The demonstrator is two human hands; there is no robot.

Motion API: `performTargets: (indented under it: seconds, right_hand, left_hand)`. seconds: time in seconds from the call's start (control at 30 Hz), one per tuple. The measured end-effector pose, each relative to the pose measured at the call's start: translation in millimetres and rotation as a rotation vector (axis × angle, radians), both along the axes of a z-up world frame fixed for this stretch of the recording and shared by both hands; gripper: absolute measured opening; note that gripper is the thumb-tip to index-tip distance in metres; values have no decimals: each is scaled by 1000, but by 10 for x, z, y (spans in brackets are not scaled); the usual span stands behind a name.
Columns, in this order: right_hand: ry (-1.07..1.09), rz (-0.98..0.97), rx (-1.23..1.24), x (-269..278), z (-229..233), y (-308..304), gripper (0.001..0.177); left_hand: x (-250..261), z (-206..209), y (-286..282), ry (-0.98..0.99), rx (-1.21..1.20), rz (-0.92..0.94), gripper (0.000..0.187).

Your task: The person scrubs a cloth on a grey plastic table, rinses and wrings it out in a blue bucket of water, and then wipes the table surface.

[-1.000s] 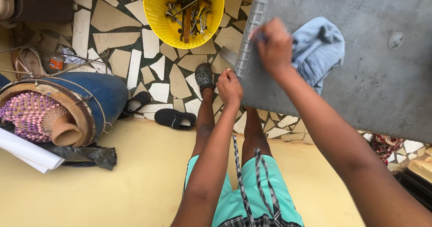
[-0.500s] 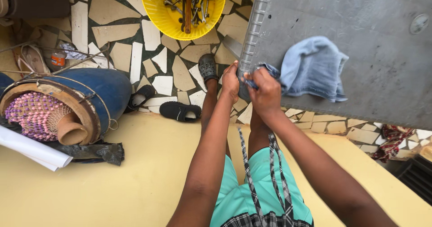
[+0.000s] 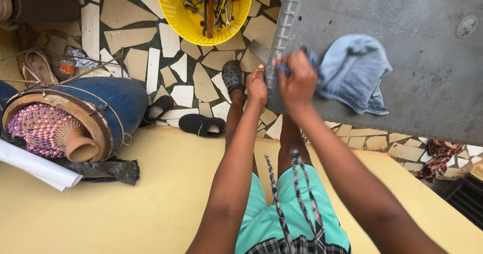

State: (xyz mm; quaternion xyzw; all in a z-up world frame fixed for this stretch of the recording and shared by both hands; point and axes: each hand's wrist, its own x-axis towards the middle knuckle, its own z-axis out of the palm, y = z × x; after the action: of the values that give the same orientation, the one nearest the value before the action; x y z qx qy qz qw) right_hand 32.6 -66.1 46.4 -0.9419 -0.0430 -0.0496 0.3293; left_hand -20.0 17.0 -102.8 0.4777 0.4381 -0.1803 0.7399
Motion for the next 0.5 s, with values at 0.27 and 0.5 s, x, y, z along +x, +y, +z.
performTargets:
  seconds: [0.27,0.5]
  right_hand:
    - [-41,-109,41,-29,-23,20,25]
    - [20,-58,14,-90,26,-27,23]
  left_hand:
    - [-83,-121,-63,0,52,4,39]
    - [-61,-116,-45,-18,97,-11,39]
